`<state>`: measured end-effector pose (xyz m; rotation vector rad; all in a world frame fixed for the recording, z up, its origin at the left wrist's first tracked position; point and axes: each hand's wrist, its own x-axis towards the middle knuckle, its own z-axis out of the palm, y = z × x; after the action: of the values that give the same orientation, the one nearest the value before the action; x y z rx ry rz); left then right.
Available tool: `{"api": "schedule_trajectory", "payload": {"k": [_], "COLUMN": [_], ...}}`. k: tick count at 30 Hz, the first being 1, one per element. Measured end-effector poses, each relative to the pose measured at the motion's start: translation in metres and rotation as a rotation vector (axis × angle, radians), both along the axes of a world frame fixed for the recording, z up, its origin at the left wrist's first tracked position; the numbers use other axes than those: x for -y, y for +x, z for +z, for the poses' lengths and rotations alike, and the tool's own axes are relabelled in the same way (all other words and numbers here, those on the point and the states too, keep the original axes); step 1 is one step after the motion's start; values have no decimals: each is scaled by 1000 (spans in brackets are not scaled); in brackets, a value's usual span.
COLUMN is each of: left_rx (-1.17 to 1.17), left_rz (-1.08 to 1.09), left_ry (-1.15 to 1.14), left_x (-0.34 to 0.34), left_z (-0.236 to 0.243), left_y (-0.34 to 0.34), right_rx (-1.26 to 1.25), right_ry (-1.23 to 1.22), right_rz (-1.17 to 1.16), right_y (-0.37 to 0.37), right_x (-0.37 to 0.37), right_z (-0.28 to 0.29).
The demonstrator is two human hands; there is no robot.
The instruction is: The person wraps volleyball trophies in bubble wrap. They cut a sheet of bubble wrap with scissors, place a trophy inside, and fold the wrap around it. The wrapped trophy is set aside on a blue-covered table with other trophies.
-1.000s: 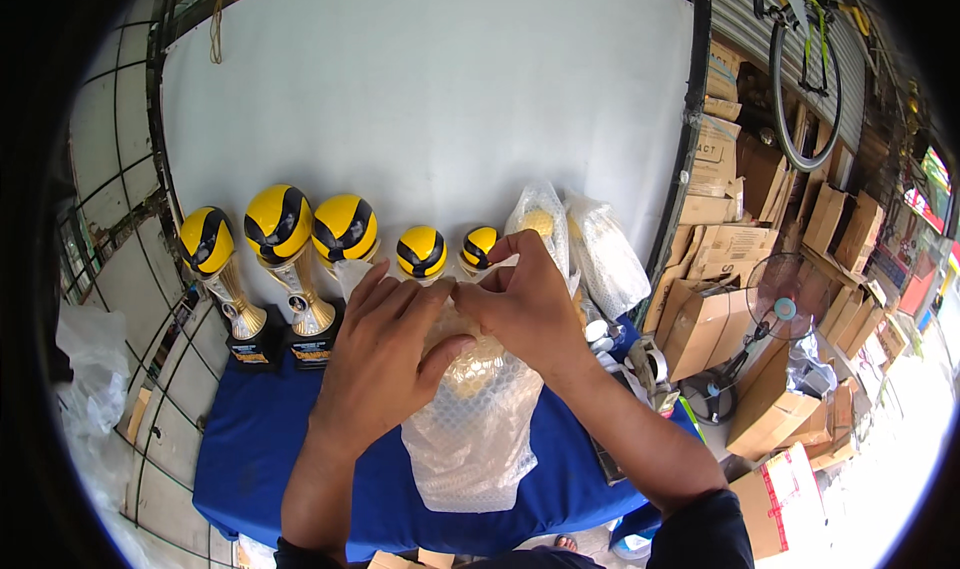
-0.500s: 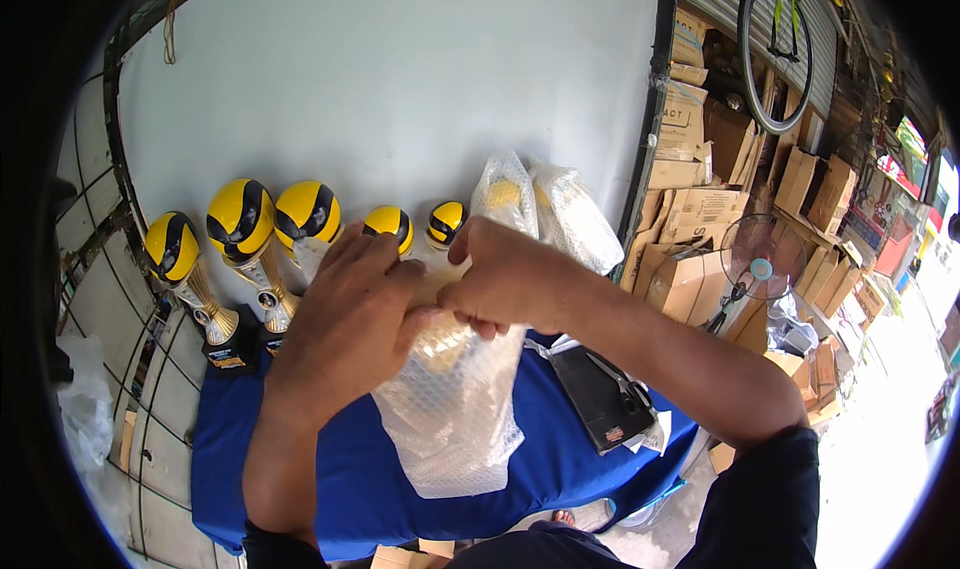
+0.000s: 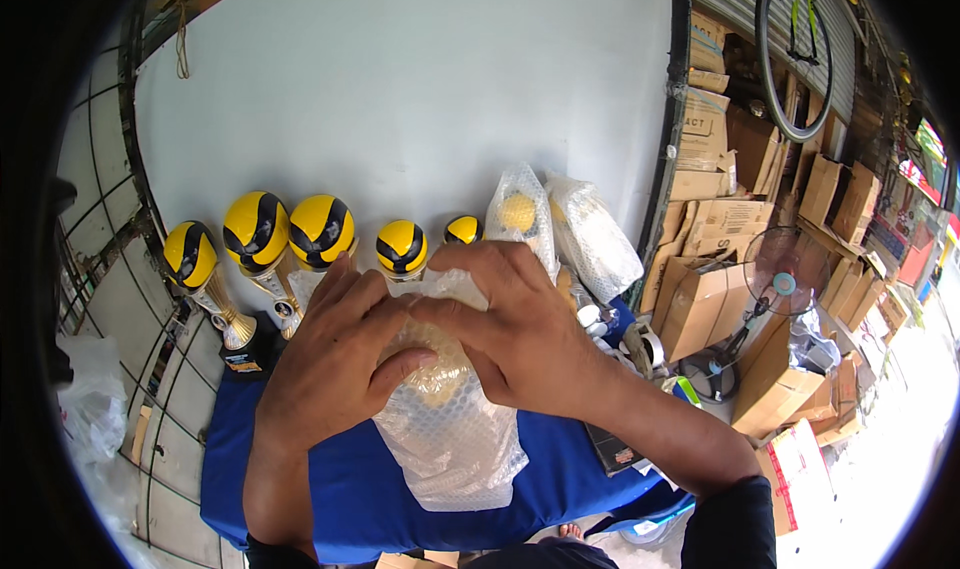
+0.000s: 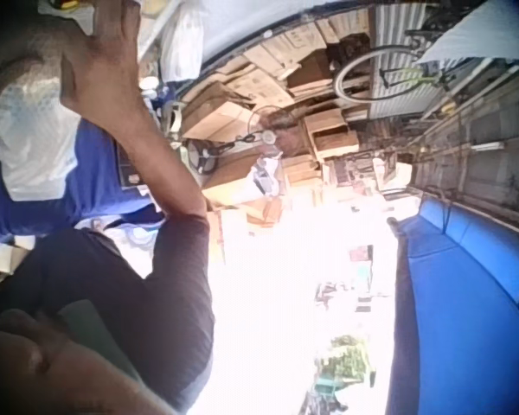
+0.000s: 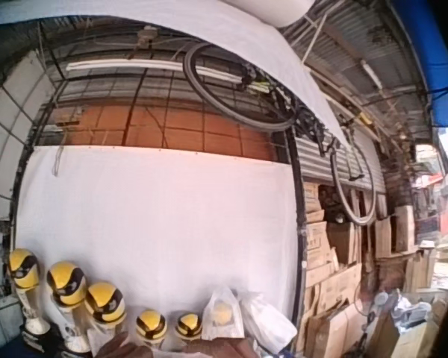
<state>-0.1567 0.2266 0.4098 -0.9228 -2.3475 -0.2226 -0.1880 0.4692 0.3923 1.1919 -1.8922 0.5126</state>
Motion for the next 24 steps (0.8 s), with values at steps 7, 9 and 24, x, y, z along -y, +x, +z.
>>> {"api": "schedule_trajectory", "payload": {"k": [7,9,24], "left_rx": [85,85,161], "left_rz": [25,46,303], "left_ry": [-3,-10,-147], "left_x": [1,-3,-26], "left_z": [4,7,20], "left_y": [0,3,30], "right_rx": [43,56,-4], "right_ry": [94,79,77], "right_rz": [309,354,165], "right_y": [-46,-55,6], "right_x": [4,3,-27], "right_z": [22,20,-49]}}
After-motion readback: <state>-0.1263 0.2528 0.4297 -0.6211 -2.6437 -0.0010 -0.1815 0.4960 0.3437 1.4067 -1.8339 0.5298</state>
